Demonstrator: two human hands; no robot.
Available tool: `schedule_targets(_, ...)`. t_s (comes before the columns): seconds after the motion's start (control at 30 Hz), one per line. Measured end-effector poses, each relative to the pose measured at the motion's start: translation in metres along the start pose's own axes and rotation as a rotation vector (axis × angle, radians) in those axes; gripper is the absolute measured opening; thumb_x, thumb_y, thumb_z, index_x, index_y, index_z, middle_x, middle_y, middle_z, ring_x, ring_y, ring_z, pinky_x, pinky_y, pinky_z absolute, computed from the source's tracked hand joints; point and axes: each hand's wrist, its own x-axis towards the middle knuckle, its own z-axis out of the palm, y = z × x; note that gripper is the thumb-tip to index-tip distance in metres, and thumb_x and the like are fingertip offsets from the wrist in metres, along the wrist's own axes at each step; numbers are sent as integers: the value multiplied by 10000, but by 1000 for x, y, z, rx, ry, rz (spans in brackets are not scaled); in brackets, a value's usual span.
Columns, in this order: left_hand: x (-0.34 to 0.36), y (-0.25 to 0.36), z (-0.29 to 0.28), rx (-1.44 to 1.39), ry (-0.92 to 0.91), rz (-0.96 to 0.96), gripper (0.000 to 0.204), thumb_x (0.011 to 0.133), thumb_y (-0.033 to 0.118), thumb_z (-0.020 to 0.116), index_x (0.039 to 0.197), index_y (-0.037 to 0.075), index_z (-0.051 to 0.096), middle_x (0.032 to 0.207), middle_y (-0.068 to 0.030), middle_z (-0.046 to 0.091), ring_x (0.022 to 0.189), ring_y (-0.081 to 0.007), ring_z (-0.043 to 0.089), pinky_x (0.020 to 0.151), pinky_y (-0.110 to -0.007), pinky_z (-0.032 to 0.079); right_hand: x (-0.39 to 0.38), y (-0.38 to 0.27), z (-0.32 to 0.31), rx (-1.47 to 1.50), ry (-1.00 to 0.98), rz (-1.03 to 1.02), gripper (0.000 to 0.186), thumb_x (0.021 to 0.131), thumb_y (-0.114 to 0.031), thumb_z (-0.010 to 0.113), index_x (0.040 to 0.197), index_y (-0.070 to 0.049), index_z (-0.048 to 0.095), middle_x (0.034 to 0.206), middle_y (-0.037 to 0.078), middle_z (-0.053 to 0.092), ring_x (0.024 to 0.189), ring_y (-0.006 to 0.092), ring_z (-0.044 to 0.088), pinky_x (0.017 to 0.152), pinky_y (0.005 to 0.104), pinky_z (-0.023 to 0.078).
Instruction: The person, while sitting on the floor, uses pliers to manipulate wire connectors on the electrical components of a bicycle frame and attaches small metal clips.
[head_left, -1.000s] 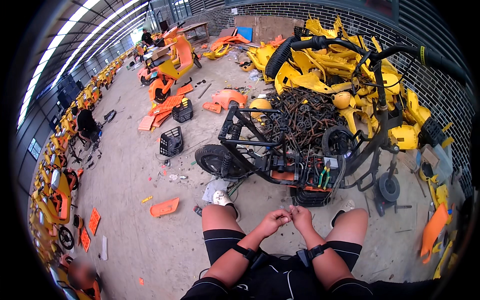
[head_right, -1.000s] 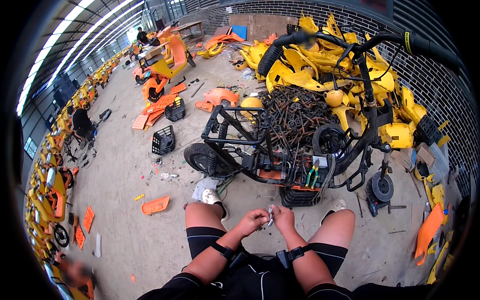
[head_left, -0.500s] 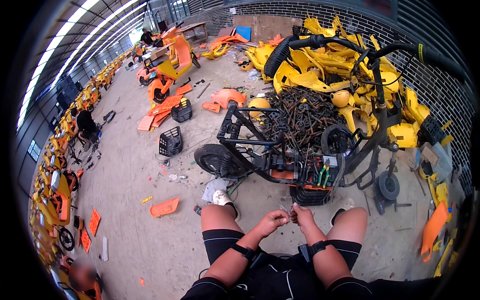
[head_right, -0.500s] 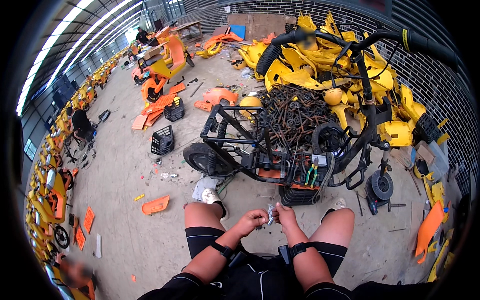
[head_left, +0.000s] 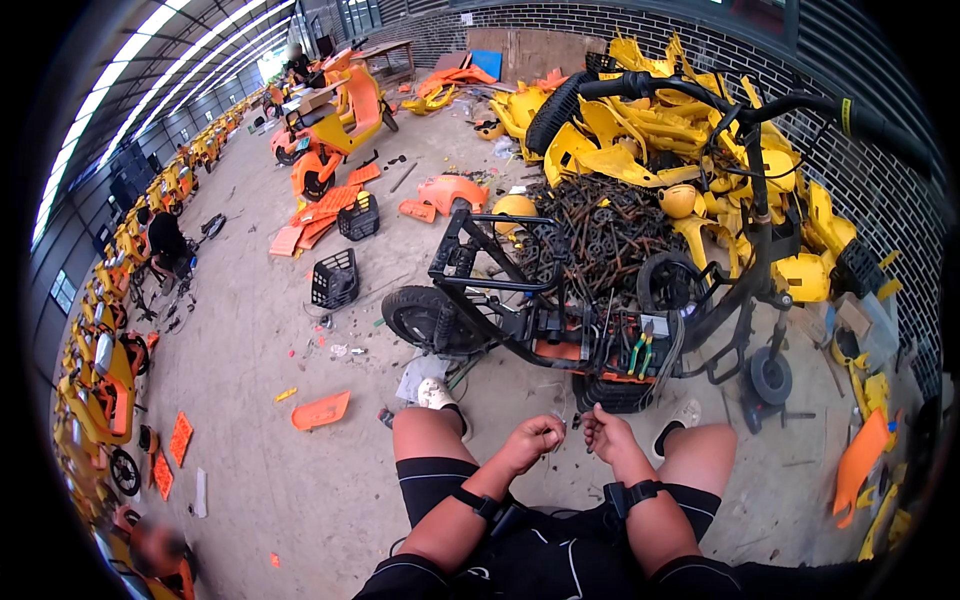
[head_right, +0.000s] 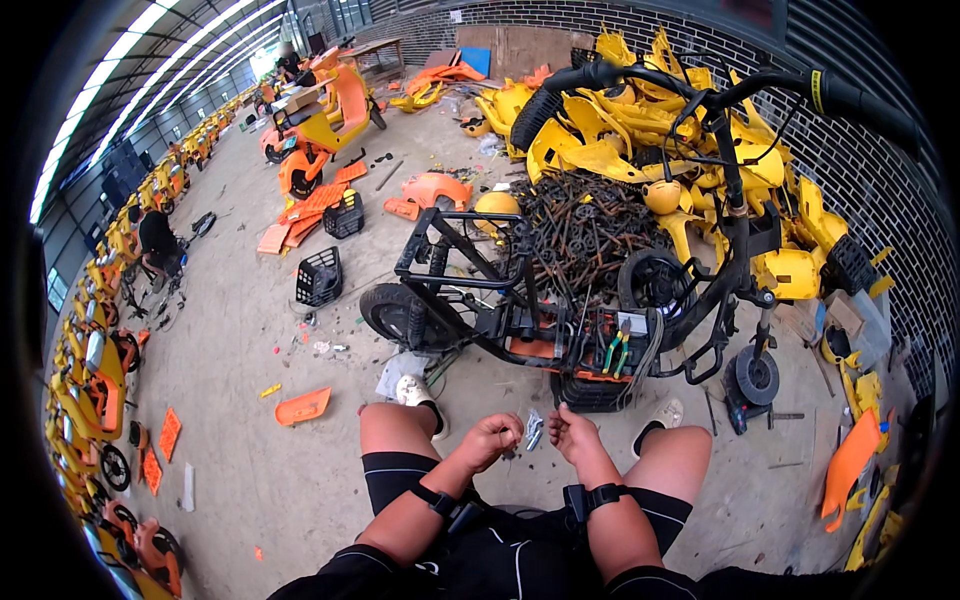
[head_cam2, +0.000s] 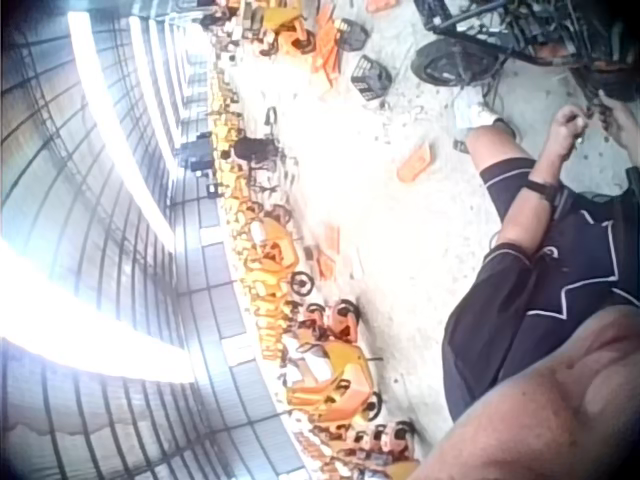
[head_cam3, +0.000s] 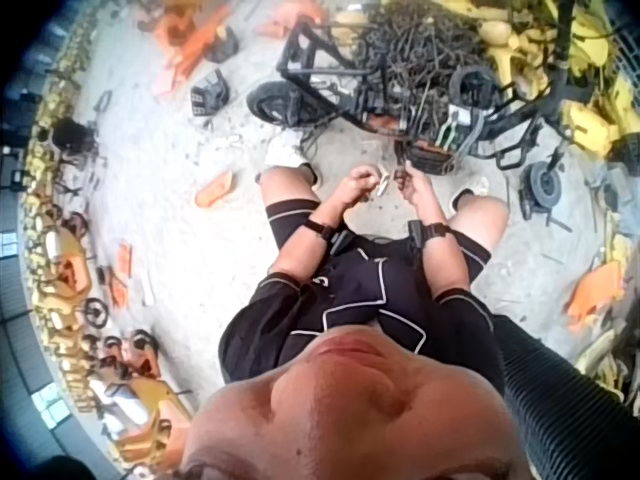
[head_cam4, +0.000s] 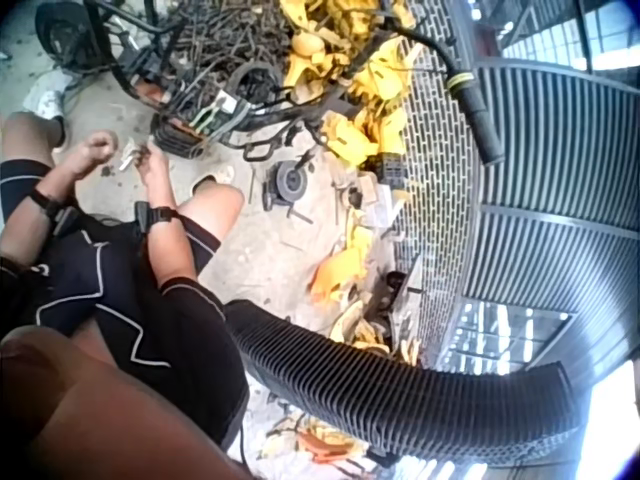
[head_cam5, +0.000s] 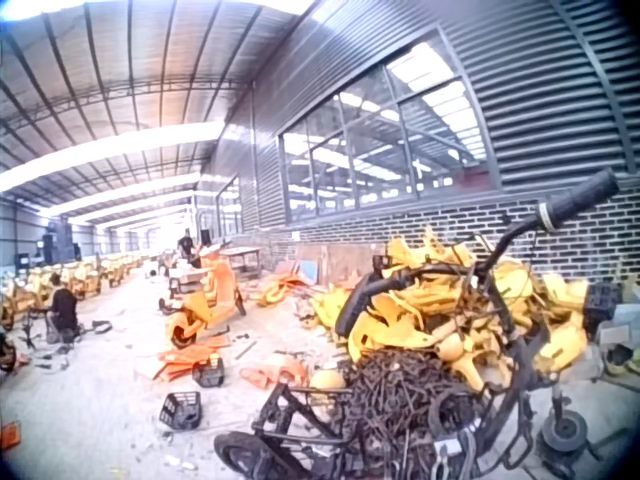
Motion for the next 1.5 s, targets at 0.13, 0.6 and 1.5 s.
schedule_targets(0.13, 5, 1, 6, -37, -13, -57, 183, 921, 216, 635, 877, 41, 609, 846, -7, 506, 714, -103, 432, 635, -244, 343, 4, -7, -10, 121, -16, -9, 325, 925, -397, 633, 915, -72, 643, 758, -3, 568, 699, 157, 505, 644, 295, 411)
schedule_targets(0.6, -1, 25, -7, -503, 75, 98, 150, 874, 162, 692, 868, 72, 572, 874, -28, 502, 690, -119, 389, 559, -229, 302, -35, -37, 3, 95, -232, -102, 221, 943, -312, 626, 941, -91, 644, 829, 3, 600, 772, 158, 543, 701, 296, 433)
schedule_targets(1.5, -4, 29, -5, -549, 449, 14, 130, 954, 257, 614, 1025, 185, 533, 1355, -30, 503, 1389, -270, 374, 531, -209, 347, -40, -29, 3, -1063, 79, -833, 197, 880, -175, 657, 995, -16, 679, 878, 150, 686, 809, 281, 659, 737, 351, 507)
